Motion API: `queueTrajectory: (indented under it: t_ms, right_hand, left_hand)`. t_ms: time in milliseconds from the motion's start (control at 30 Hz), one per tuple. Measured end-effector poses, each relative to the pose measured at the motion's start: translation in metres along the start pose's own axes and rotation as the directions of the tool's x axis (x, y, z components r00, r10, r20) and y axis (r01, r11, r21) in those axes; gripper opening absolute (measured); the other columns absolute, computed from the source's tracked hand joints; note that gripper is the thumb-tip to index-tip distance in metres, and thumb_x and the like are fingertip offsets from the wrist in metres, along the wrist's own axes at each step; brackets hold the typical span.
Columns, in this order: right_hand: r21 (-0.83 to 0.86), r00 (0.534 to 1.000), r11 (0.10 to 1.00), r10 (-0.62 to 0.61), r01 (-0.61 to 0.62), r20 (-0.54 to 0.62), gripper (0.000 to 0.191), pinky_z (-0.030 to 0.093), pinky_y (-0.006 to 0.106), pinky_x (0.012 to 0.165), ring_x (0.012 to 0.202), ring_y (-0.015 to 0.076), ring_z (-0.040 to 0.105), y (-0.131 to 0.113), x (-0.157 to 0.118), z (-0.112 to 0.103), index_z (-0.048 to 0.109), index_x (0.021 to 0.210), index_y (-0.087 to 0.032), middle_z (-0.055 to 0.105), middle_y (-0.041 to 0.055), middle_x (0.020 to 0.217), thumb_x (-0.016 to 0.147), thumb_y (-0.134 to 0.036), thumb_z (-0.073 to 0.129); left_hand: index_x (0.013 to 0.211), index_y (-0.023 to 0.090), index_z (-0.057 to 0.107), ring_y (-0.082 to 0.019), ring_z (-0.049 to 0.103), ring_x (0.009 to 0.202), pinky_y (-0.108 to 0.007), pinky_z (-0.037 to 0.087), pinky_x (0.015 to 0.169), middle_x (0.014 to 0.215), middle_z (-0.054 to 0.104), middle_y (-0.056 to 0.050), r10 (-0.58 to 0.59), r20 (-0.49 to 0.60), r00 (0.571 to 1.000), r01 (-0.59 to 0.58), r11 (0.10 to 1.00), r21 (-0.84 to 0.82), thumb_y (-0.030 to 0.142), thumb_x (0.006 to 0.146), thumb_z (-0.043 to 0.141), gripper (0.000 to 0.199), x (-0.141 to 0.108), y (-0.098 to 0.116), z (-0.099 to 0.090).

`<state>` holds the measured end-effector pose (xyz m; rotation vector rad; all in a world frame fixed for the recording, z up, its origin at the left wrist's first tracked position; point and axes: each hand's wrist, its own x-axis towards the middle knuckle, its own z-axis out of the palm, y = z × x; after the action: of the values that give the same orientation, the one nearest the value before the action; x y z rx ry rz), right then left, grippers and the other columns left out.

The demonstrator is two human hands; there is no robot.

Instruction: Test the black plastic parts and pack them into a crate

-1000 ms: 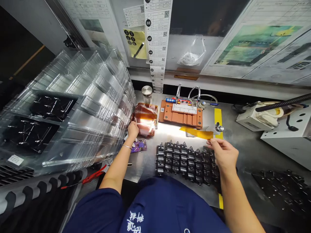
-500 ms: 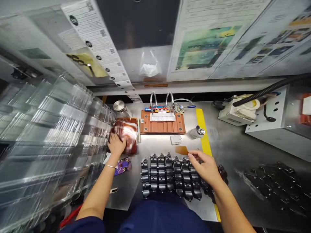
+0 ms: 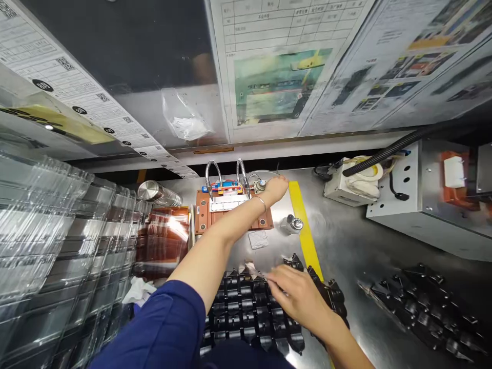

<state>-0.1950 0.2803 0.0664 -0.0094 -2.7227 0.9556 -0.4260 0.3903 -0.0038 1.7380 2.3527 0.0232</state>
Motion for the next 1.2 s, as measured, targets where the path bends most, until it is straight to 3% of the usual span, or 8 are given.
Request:
queueTrajectory:
  t_ms: [167, 433, 567, 667, 800, 900, 1000, 1200]
  right_hand:
    - [-0.075, 0.999, 0.997, -0.033, 0.035, 0.03, 0.016, 0.047, 0.023, 0.067, 0.075, 0.0111, 0.057, 0.007, 0.008, -0.001, 0.061, 0.093, -0.014, 0.062, 0.0041, 0.082, 0.091, -0.013, 0.045]
    - [-0.111, 0.993, 0.989, -0.096, 0.103, 0.068, 0.016, 0.047, 0.023, 0.064, 0.074, 0.0113, 0.057, 0.004, 0.037, 0.009, 0.061, 0.095, -0.014, 0.061, 0.0038, 0.079, 0.091, -0.013, 0.046]
    - [-0.097, 0.996, 0.991, -0.086, 0.089, 0.035, 0.016, 0.049, 0.023, 0.065, 0.076, 0.0111, 0.059, 0.001, 0.04, 0.006, 0.061, 0.095, -0.015, 0.063, 0.0048, 0.082, 0.091, -0.013, 0.046]
    - [-0.063, 0.999, 0.997, -0.041, 0.041, 0.003, 0.016, 0.05, 0.024, 0.067, 0.078, 0.0115, 0.06, -0.001, 0.037, 0.005, 0.062, 0.095, -0.015, 0.064, 0.0053, 0.084, 0.091, -0.014, 0.047]
    - [0.015, 0.999, 1.0, 0.026, -0.025, -0.03, 0.016, 0.049, 0.024, 0.066, 0.076, 0.0111, 0.06, 0.002, 0.03, 0.01, 0.062, 0.095, -0.016, 0.064, 0.0049, 0.083, 0.09, -0.012, 0.047]
    - [0.059, 0.998, 0.997, 0.043, -0.041, -0.047, 0.015, 0.049, 0.024, 0.065, 0.075, 0.011, 0.06, 0.007, 0.026, 0.017, 0.062, 0.094, -0.016, 0.064, 0.0044, 0.083, 0.09, -0.011, 0.048]
    - [0.065, 0.997, 0.997, 0.054, -0.05, -0.061, 0.015, 0.05, 0.024, 0.066, 0.076, 0.0113, 0.06, 0.01, 0.024, 0.019, 0.062, 0.094, -0.016, 0.064, 0.0047, 0.084, 0.089, -0.012, 0.048]
    - [0.07, 0.998, 0.996, 0.054, -0.051, -0.038, 0.015, 0.049, 0.024, 0.068, 0.076, 0.0107, 0.059, 0.008, 0.022, 0.011, 0.062, 0.096, -0.016, 0.064, 0.0042, 0.085, 0.088, -0.011, 0.05]
  left_hand:
    - [0.108, 0.003, 0.056, -0.02, 0.063, 0.1, -0.029, 0.049, 0.08, 0.101, 0.063, -0.018, 0.229, -0.022, 0.973, -0.228, 0.973, 0.029, 0.001, 0.09, 0.035, 0.027, -0.003, -0.014, 0.017]
    - [0.115, 0.003, 0.056, -0.022, 0.061, 0.103, -0.033, 0.047, 0.083, 0.109, 0.062, -0.02, 0.334, -0.017, 0.942, -0.334, 0.943, 0.012, 0.001, 0.09, 0.032, 0.034, -0.012, -0.019, 0.021]
    - [0.119, 0.004, 0.057, -0.023, 0.061, 0.104, -0.033, 0.049, 0.08, 0.111, 0.062, -0.021, 0.165, 0.097, 0.981, -0.162, 0.986, -0.042, -0.001, 0.086, 0.038, 0.038, 0.002, -0.008, 0.013]
    - [0.11, 0.005, 0.065, -0.025, 0.063, 0.098, -0.031, 0.05, 0.074, 0.104, 0.066, -0.02, 0.031, 0.219, 0.975, -0.021, 0.999, -0.048, -0.002, 0.08, 0.048, 0.036, 0.019, -0.003, 0.007]
    - [0.11, 0.003, 0.065, -0.027, 0.062, 0.099, -0.033, 0.048, 0.072, 0.106, 0.064, -0.023, -0.025, 0.175, 0.984, 0.028, 0.999, -0.015, -0.002, 0.081, 0.043, 0.036, 0.028, -0.008, 0.009]
    - [0.105, 0.001, 0.066, -0.028, 0.06, 0.101, -0.035, 0.043, 0.074, 0.106, 0.064, -0.024, 0.115, 0.054, 0.992, -0.115, 0.993, 0.004, -0.001, 0.085, 0.036, 0.037, 0.026, -0.016, 0.016]
    - [0.094, 0.002, 0.069, -0.028, 0.061, 0.094, -0.035, 0.04, 0.071, 0.097, 0.066, -0.024, 0.289, 0.004, 0.957, -0.289, 0.956, 0.044, 0.003, 0.085, 0.037, 0.032, 0.024, -0.023, 0.023]
    - [0.096, 0.003, 0.069, -0.026, 0.059, 0.094, -0.035, 0.04, 0.077, 0.099, 0.066, -0.021, 0.514, 0.135, 0.847, -0.531, 0.833, 0.158, 0.019, 0.091, 0.046, 0.029, 0.023, -0.027, 0.023]
